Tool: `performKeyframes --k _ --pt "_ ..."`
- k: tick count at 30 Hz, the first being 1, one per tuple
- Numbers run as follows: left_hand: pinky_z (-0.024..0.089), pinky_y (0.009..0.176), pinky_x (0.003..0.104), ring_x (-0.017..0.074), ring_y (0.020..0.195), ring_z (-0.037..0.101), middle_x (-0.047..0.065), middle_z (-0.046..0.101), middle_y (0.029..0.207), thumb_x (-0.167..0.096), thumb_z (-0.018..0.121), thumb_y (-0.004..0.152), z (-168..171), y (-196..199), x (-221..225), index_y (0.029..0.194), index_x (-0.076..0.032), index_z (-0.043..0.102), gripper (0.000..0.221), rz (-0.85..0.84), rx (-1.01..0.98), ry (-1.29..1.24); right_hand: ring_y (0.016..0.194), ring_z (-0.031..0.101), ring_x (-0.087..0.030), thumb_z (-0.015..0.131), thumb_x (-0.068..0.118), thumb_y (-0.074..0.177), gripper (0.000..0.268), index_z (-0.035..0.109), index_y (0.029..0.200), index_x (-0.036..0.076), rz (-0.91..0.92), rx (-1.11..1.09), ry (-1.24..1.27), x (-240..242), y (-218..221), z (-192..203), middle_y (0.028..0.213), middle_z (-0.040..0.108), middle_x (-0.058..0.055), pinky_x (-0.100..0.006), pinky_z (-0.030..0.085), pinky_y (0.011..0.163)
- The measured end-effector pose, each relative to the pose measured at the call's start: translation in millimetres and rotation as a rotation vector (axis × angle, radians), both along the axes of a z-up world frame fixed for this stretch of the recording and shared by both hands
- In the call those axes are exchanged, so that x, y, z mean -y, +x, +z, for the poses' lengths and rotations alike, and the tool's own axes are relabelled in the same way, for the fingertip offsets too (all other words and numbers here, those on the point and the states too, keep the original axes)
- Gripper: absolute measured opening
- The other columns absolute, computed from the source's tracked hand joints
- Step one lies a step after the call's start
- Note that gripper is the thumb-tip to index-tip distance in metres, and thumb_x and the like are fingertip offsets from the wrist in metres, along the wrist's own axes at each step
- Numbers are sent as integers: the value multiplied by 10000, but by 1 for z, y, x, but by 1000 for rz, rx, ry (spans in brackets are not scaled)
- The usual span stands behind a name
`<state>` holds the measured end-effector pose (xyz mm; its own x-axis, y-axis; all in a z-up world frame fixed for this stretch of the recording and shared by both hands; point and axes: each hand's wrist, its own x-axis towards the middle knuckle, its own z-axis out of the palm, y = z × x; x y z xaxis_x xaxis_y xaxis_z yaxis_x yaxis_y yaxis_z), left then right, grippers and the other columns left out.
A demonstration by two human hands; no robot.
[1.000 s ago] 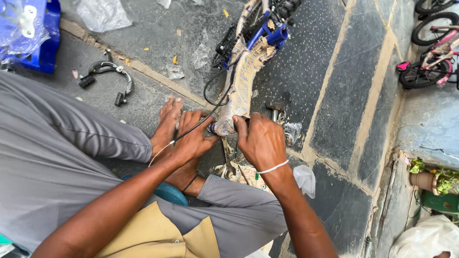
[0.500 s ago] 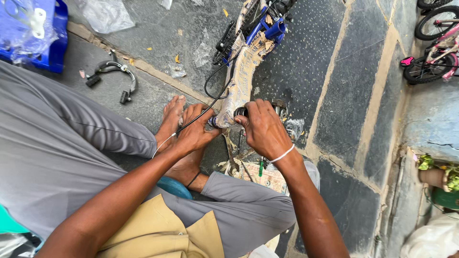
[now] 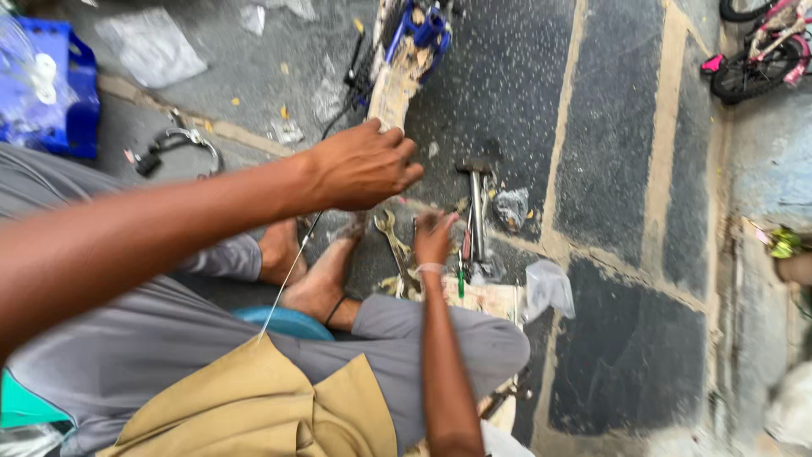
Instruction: The person assembles components onto a bicycle frame by hand and using various tools including a wrench and a hammer. They install a front brake assembly, attach a blue plastic basket, and tighten bolts on the frame.
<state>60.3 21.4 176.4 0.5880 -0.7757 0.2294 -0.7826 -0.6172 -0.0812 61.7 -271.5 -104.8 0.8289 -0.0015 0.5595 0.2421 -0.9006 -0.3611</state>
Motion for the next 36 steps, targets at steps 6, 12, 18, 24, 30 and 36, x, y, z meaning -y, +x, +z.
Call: performKeyframes --k 6,12,18,24,30,36 --pt "536 570 407 268 714 660 109 664 757 -371 514 1011 -9 58 -3 690 -68 667 467 -420 173 239 1002 683 -440 704 257 893 280 702 1061 34 113 -749 79 -18 -48 -46 1050 735 -229 -510 527 867" --pt "513 428 424 256 440 571 90 569 524 -331 468 1004 -13 19 8 647 -107 640 455 97 -157 150 973 711 -410 676 257 911 253 722 1055 54 65 -832 186 -24 -47 -5 1019 755 -206 -490 533 858" --pt "496 400 371 224 458 576 87 577 551 -593 384 1019 4 57 -7 641 -85 622 676 -289 -80 147 949 702 -429 702 253 892 276 725 1040 21 174 -856 194 -37 -47 -14 981 737 -245 -491 537 851" --pt "509 392 404 243 378 552 90 548 474 -529 395 1059 -6 27 -9 658 -82 614 639 9 -129 149 939 700 -434 692 247 898 261 726 1026 22 194 -929 129 -43 -48 -6 970 736 -248 -509 532 825" --pt "509 447 417 242 375 547 92 528 453 -577 356 1078 12 22 1 555 -68 612 773 158 -322 325 924 702 -437 691 244 901 258 716 1016 14 199 -936 79 -43 -50 -6 948 730 -258 -515 526 836" --pt "483 398 373 221 390 531 60 542 472 -565 343 1070 11 45 -9 615 -113 600 691 -242 -16 167 937 700 -436 698 255 897 263 726 990 10 221 -941 45 -45 -48 -7 938 733 -263 -512 525 849"
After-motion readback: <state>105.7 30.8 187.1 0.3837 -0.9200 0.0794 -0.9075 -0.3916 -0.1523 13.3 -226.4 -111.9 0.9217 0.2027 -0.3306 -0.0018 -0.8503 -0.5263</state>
